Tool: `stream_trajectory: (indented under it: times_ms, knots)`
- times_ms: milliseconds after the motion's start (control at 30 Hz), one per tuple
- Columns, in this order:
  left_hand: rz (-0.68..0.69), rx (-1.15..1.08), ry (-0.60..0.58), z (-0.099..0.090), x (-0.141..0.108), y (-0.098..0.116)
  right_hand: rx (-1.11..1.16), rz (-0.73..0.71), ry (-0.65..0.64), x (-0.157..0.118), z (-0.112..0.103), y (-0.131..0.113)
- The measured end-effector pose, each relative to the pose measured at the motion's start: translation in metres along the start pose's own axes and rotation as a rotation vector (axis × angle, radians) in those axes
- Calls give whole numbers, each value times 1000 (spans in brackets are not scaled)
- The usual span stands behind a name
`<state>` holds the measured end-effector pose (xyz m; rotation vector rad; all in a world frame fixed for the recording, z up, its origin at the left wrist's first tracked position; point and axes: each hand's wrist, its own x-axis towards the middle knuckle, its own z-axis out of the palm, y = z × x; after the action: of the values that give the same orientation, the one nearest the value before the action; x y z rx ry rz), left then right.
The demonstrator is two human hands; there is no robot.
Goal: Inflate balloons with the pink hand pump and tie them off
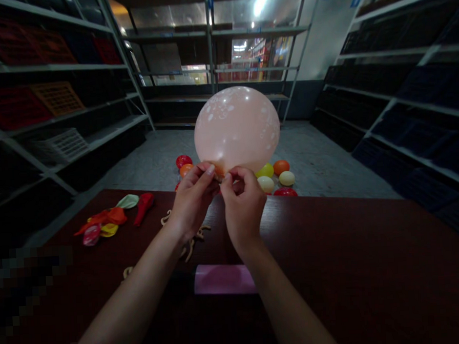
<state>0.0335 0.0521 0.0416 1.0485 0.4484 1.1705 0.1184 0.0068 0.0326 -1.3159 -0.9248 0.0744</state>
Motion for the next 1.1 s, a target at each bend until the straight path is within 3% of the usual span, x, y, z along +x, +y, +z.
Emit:
stream_trajectory:
  times_ms: [200, 533, 833, 1100]
  knots:
    - [37, 11, -39, -3, 2, -1, -56, -55, -29, 1, -2, -1]
    - [-26, -200, -22, 1, -3, 11, -348, -516, -41, -1, -12, -6]
    - [-45, -194, -2, 0, 0, 12, -510, -612, -246, 16, -26, -3]
    - [-53, -226, -27, 1, -2, 12, -536, -659, -260, 20, -31, 0]
